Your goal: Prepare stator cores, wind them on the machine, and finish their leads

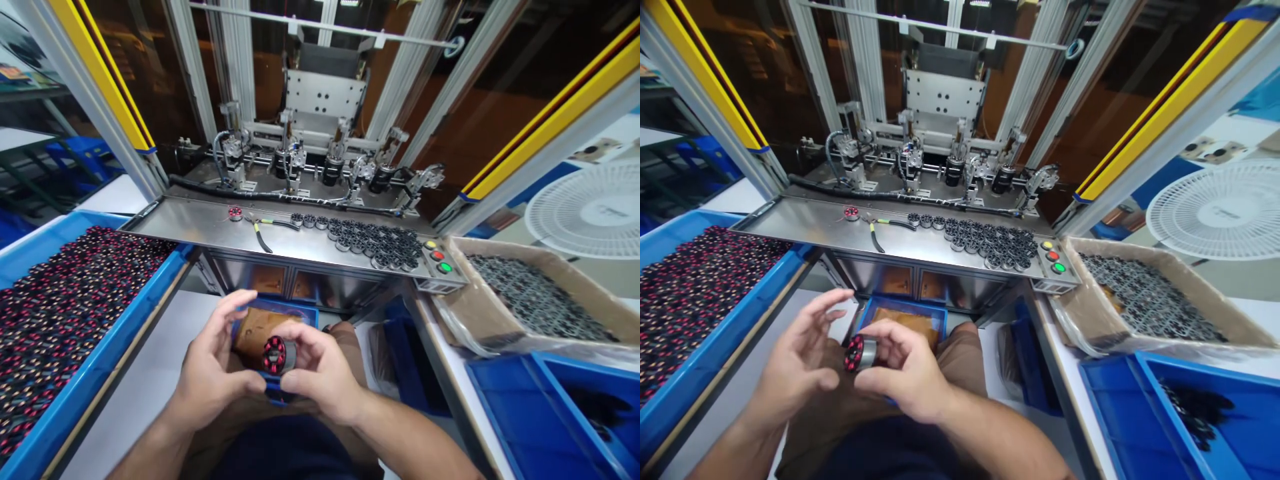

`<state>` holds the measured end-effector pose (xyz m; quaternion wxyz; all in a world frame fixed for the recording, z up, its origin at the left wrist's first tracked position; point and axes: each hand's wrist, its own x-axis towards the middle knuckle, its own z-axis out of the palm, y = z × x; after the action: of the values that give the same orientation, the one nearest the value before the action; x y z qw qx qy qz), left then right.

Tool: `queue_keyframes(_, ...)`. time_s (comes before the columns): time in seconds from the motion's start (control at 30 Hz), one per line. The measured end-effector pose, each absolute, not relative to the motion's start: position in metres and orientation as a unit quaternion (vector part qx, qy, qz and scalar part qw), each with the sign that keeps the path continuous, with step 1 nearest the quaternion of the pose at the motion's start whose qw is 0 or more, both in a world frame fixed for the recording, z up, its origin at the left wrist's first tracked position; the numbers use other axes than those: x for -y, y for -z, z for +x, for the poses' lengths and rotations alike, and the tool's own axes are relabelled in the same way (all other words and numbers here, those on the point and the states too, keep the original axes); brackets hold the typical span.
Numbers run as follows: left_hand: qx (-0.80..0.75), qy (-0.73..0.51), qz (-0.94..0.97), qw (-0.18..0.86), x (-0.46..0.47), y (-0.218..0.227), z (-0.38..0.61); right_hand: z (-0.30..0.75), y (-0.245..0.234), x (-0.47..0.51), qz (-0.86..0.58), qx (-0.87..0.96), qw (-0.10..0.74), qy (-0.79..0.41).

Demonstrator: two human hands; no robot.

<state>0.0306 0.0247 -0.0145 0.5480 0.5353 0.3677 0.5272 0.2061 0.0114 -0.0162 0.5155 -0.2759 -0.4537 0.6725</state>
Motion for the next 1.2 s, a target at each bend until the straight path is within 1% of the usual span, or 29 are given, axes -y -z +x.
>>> queue_keyframes(0.03,-0.385,-0.513,0.548,0.538,-0.023,0.012,0.029,0.209,0.015,-0.012,-0.296,0.524,0.542,-0.586)
queue_keyframes(0.1,-0.388,-0.463,0.572,0.555,-0.019,0.007,0.027,0.214,0.011,-0.012,-0.312,0.642,0.56,-0.421)
queue_keyframes(0.13,-0.384,-0.443,0.576,0.57,-0.017,0.006,0.027,0.216,0.009,-0.011,-0.31,0.68,0.557,-0.363)
queue_keyframes(0.2,-0.378,-0.431,0.574,0.585,-0.015,0.004,0.029,0.219,0.005,-0.011,-0.304,0.721,0.542,-0.305)
queue_keyframes(0.27,-0.377,-0.437,0.581,0.574,-0.014,0.003,0.032,0.221,0.001,-0.011,-0.298,0.736,0.533,-0.292)
queue_keyframes(0.33,-0.385,-0.451,0.601,0.536,-0.015,0.004,0.032,0.223,-0.002,-0.012,-0.28,0.738,0.532,-0.306)
queue_keyframes(0.4,-0.396,-0.465,0.624,0.488,-0.015,0.004,0.031,0.225,-0.006,-0.013,-0.262,0.73,0.539,-0.33)
queue_keyframes(0.47,-0.397,-0.471,0.637,0.463,-0.014,0.005,0.03,0.225,-0.008,-0.012,-0.266,0.71,0.555,-0.343)
queue_keyframes(0.57,-0.385,-0.476,0.627,0.482,-0.013,0.007,0.032,0.223,-0.01,-0.009,-0.316,0.66,0.573,-0.369)
queue_keyframes(0.67,-0.358,-0.5,0.613,0.496,-0.013,0.008,0.035,0.223,-0.006,-0.006,-0.376,0.602,0.555,-0.433)
queue_keyframes(0.73,-0.35,-0.513,0.642,0.449,-0.013,0.008,0.034,0.227,-0.002,-0.007,-0.402,0.573,0.529,-0.479)
queue_keyframes(0.8,-0.359,-0.504,0.705,0.345,-0.014,0.006,0.031,0.235,0.0,-0.011,-0.412,0.559,0.517,-0.501)
queue_keyframes(0.9,-0.356,-0.459,0.796,0.17,-0.014,0.001,0.027,0.244,-0.006,-0.015,-0.399,0.612,0.515,-0.448)
queue_keyframes(0.97,-0.337,-0.433,0.829,0.105,-0.015,-0.003,0.026,0.243,-0.015,-0.015,-0.376,0.689,0.486,-0.384)
queue_keyframes(1.03,-0.322,-0.413,0.848,0.083,-0.015,-0.006,0.027,0.237,-0.025,-0.014,-0.361,0.751,0.44,-0.334)
queue_keyframes(1.1,-0.312,-0.399,0.858,0.084,-0.014,-0.006,0.026,0.231,-0.034,-0.014,-0.351,0.783,0.413,-0.305)
queue_keyframes(1.2,-0.3,-0.39,0.862,0.122,-0.012,-0.006,0.021,0.23,-0.043,-0.022,-0.309,0.822,0.398,-0.264)
